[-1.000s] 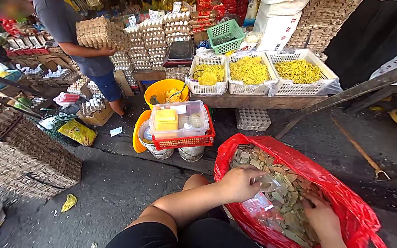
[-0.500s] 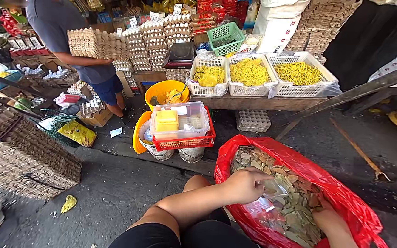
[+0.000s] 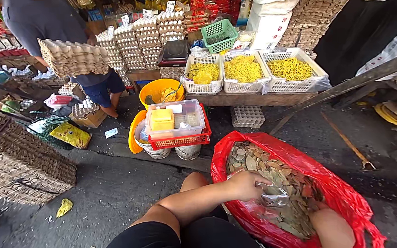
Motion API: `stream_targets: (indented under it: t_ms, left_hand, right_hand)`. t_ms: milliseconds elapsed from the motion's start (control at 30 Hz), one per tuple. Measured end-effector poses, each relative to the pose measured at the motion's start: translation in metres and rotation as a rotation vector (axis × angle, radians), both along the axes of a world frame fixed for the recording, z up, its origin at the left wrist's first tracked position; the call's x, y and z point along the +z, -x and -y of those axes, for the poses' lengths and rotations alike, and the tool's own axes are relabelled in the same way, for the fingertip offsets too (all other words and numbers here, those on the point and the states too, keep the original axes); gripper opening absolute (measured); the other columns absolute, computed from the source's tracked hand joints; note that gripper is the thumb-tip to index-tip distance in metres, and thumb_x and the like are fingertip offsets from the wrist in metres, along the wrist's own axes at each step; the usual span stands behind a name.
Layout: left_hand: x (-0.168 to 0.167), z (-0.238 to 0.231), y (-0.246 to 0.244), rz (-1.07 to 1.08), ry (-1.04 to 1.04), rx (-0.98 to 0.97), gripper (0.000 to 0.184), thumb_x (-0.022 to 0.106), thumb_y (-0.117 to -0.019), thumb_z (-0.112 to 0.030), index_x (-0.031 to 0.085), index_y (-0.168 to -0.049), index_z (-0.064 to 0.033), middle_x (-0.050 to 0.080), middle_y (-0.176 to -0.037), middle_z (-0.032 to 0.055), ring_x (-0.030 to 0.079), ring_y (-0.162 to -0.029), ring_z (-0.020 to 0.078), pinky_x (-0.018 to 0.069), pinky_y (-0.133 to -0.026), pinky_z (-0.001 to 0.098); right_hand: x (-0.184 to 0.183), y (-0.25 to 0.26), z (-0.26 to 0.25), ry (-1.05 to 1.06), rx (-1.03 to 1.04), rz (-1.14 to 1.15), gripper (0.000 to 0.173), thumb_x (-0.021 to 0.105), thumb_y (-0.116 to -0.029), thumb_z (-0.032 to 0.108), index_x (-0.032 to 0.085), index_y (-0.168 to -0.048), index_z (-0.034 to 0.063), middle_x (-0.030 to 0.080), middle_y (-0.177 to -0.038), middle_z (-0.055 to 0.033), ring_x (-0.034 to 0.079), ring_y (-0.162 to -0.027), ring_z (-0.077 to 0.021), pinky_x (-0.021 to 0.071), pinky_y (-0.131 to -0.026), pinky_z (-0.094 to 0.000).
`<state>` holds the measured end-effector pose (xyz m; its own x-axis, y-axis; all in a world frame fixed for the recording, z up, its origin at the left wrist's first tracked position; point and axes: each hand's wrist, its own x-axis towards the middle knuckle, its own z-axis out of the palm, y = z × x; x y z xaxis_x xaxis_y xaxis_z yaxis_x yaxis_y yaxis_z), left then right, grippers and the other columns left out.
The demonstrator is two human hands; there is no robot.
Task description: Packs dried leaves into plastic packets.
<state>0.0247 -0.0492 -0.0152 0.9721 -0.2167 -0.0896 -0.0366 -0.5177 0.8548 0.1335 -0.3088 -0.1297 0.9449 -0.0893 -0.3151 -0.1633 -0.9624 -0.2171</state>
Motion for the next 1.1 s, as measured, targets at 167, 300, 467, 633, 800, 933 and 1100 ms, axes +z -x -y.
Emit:
stream_targets:
  t_ms: [167,300,467,633,800,933,1100]
  left_hand:
    - [0.009,0.006,0.010,0.039,0.063,0.011,0.036,0.053,-0.0981,0.001,0.068,-0.131,-0.0005,0.064,-0.135,0.0208,0.062,-0.124,0.0295,0.0490,-0.105,0.0432]
    - [0.009,0.004,0.014,0.124,0.099,0.003,0.034,0.054,-0.0965,0.003,0.069,-0.127,0.0033,0.065,-0.129,0.0257,0.063,-0.121,0.0345,0.0494,-0.105,0.0460]
    - [0.007,0.008,0.014,0.110,0.085,-0.043,0.035,0.054,-0.0975,0.001,0.068,-0.129,0.0015,0.065,-0.131,0.0242,0.064,-0.119,0.0326,0.0508,-0.101,0.0440]
    - [0.008,0.012,0.018,0.114,0.099,-0.047,0.035,0.054,-0.0974,0.002,0.069,-0.129,0.0011,0.064,-0.132,0.0243,0.064,-0.119,0.0327,0.0509,-0.101,0.0440]
    - [0.009,0.013,0.021,0.117,0.122,-0.041,0.035,0.054,-0.0981,0.001,0.068,-0.130,0.0009,0.064,-0.132,0.0239,0.065,-0.116,0.0310,0.0522,-0.099,0.0419]
    - [0.012,0.011,0.021,0.122,0.130,-0.029,0.034,0.053,-0.0982,0.001,0.069,-0.129,0.0006,0.064,-0.131,0.0236,0.066,-0.112,0.0302,0.0531,-0.096,0.0414]
    - [0.008,0.013,0.020,0.128,0.128,-0.055,0.034,0.054,-0.0985,0.000,0.069,-0.129,0.0000,0.064,-0.131,0.0235,0.066,-0.111,0.0301,0.0531,-0.095,0.0414]
  right_hand:
    - [0.026,0.017,0.004,-0.064,0.023,0.006,0.043,0.061,-0.1008,0.021,0.060,-0.142,0.0086,0.063,-0.131,-0.0327,0.059,-0.122,-0.0547,0.0443,-0.096,-0.0747]
    - [0.040,0.015,0.001,-0.119,0.091,-0.050,0.056,0.063,-0.1005,0.030,0.052,-0.149,0.0040,0.055,-0.140,-0.0353,0.053,-0.130,-0.0555,0.0406,-0.102,-0.0746]
    - [0.031,0.017,0.012,-0.006,0.089,-0.122,0.038,0.059,-0.0996,0.019,0.065,-0.134,0.0047,0.063,-0.132,-0.0313,0.058,-0.125,-0.0521,0.0452,-0.098,-0.0728]
    - [0.036,0.027,0.010,0.004,0.041,-0.093,0.041,0.061,-0.0967,0.016,0.063,-0.137,0.0055,0.062,-0.134,-0.0307,0.058,-0.126,-0.0514,0.0457,-0.098,-0.0724]
    - [0.058,0.028,0.010,-0.029,0.018,-0.005,0.040,0.055,-0.0983,0.015,0.063,-0.136,0.0046,0.064,-0.129,-0.0312,0.060,-0.124,-0.0513,0.0457,-0.098,-0.0715]
    - [0.059,0.021,0.004,-0.115,0.023,0.043,0.039,0.053,-0.1016,0.017,0.062,-0.135,-0.0008,0.062,-0.130,-0.0336,0.058,-0.125,-0.0522,0.0444,-0.101,-0.0701]
    - [0.028,0.008,0.000,-0.096,0.045,-0.070,0.042,0.048,-0.1066,0.031,0.068,-0.127,0.0004,0.064,-0.129,-0.0310,0.059,-0.124,-0.0501,0.0440,-0.101,-0.0705]
